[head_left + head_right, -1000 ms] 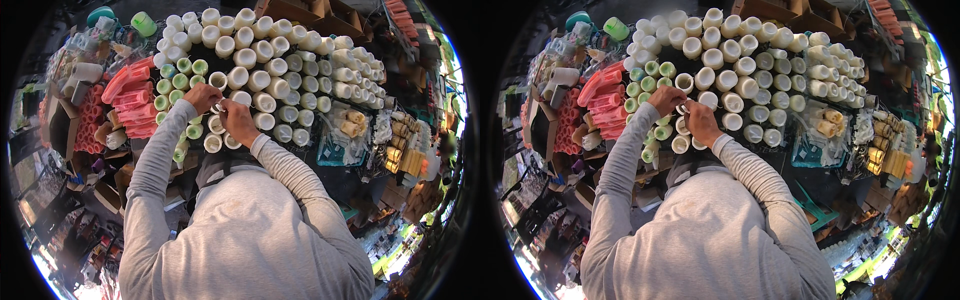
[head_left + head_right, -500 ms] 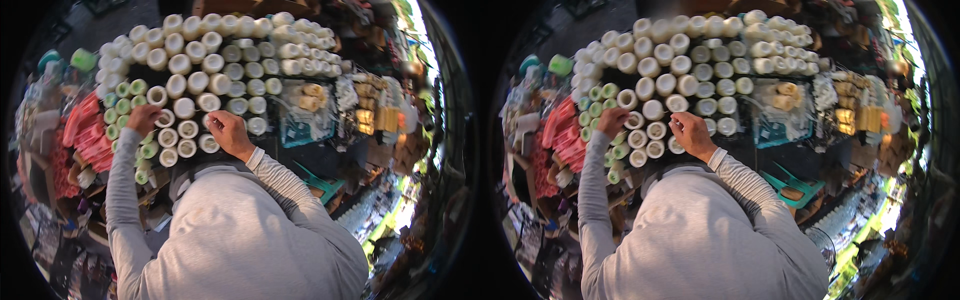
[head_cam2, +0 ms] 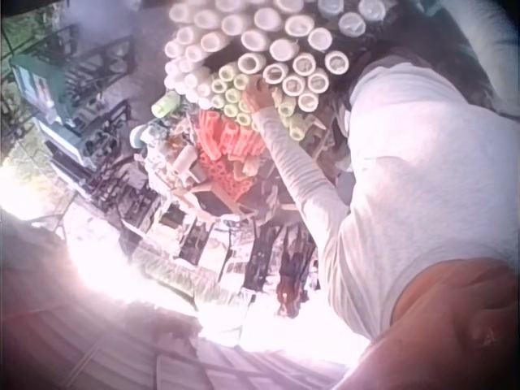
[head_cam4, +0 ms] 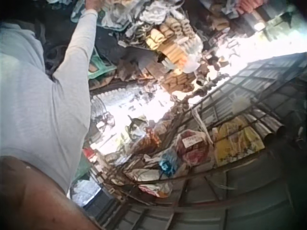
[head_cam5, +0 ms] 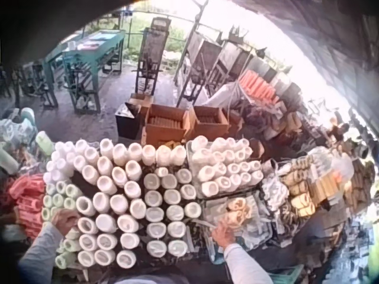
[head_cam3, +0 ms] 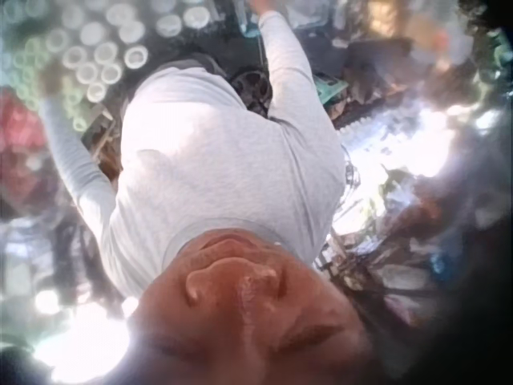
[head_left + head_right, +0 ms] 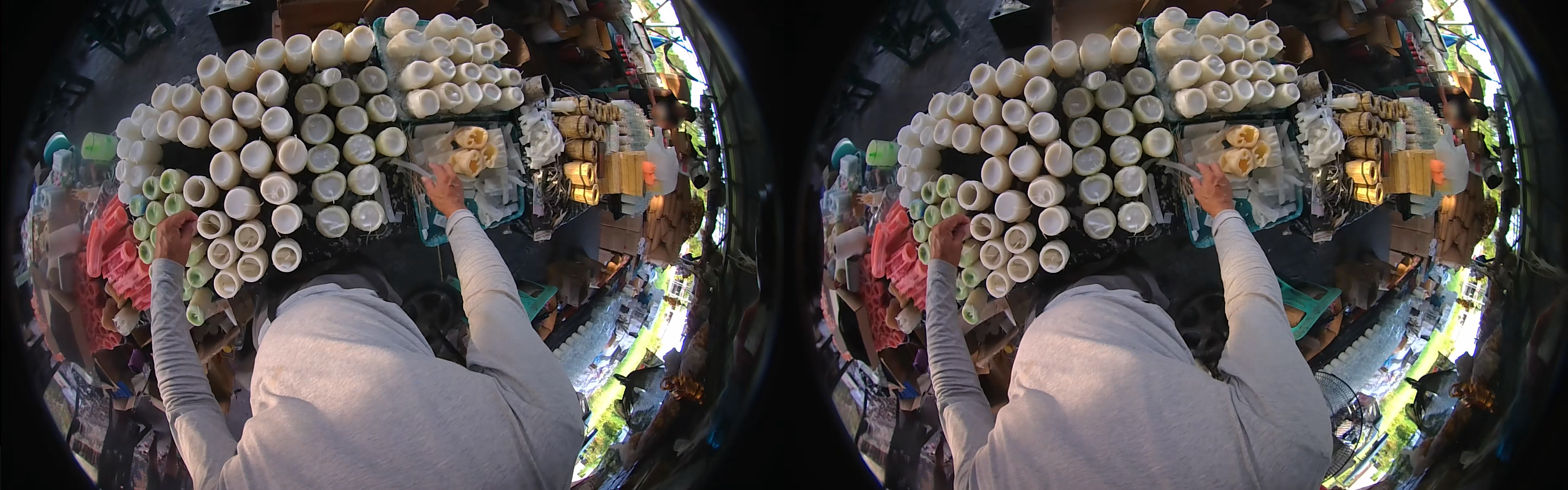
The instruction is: The person inserts wicks into cylindrical candle molds arranged on a table. The person repeatedly picks up a wick, places it into a mold, and adjusts it by hand. The person handles white and green molds and white wicks throughout the clip.
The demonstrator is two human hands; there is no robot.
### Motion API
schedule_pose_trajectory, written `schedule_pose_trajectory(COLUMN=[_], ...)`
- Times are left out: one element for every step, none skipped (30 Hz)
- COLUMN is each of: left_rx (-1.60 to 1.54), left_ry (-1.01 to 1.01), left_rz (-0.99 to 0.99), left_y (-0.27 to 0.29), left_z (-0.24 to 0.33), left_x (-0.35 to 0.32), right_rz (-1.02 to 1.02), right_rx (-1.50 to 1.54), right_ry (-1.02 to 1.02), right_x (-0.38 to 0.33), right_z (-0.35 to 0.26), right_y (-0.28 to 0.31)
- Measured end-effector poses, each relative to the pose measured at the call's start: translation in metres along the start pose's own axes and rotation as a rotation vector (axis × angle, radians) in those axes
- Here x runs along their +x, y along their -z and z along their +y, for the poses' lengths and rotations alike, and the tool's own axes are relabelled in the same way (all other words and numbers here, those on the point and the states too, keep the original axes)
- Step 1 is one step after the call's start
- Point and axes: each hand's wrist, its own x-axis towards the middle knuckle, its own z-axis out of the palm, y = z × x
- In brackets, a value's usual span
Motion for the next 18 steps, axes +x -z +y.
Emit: schedule_pose_trajectory(left_rx=[-0.030, -0.027, -0.023, -0.045, 0.018, 0.053, 0.082, 0.087, 0.075, 0.071, 0.074, 0.064, 0.066, 0.063, 0.057, 0.060, 0.043, 0.003], left_ry=[0.033, 0.045, 0.056, 0.079, 0.051, 0.039, 0.056, 0.048, 0.039, 0.037, 0.048, 0.031, 0.025, 0.046, -0.005, -0.021, -0.049, 0.010], left_rz=[0.004, -0.003, -0.007, -0.011, 0.000, -0.001, -0.004, -0.003, 0.010, -0.013, -0.033, -0.024, -0.014, -0.039, 0.006, 0.028, 0.051, 0.015], left_y=[-0.001, -0.002, -0.001, -0.001, 0.000, 0.000, 0.002, 0.002, 0.001, -0.001, -0.002, -0.003, -0.003, -0.002, -0.002, 0.000, 0.001, 0.002], left_z=[-0.001, -0.002, -0.003, -0.004, -0.004, -0.003, -0.003, -0.002, -0.001, -0.001, -0.001, 0.000, 0.000, 0.001, 0.002, 0.003, 0.005, 0.007], left_x=[-0.002, -0.004, -0.004, -0.004, -0.005, -0.004, -0.004, -0.004, -0.003, -0.001, 0.000, 0.001, 0.001, 0.002, 0.001, 0.002, 0.002, 0.001], right_rz=[-0.038, -0.030, -0.041, -0.005, 0.034, 0.047, 0.046, 0.042, 0.072, 0.050, 0.128, 0.173, 0.215, 0.167, 0.258, 0.205, 0.122, 0.085], right_rx=[-0.036, -0.044, -0.099, -0.125, -0.152, -0.151, -0.162, -0.172, -0.189, -0.161, -0.132, -0.091, -0.125, -0.055, 0.126, 0.184, 0.257, 0.367], right_ry=[-0.006, 0.057, -0.008, 0.000, 0.016, -0.024, -0.049, -0.080, -0.071, -0.089, -0.081, -0.098, -0.084, -0.133, -0.107, -0.031, -0.050, 0.015], right_x=[0.002, 0.002, 0.000, -0.001, 0.002, -0.001, -0.005, -0.008, -0.009, -0.010, -0.012, -0.014, -0.018, -0.019, -0.023, -0.027, -0.029, -0.030], right_z=[-0.012, -0.020, -0.026, -0.032, -0.035, -0.035, -0.033, -0.030, -0.027, -0.024, -0.025, -0.029, -0.039, -0.051, -0.070, -0.094, -0.118, -0.149], right_y=[-0.007, -0.009, -0.011, -0.016, -0.021, -0.024, -0.027, -0.030, -0.030, -0.027, -0.021, -0.012, 0.000, 0.018, 0.035, 0.053, 0.075, 0.085])
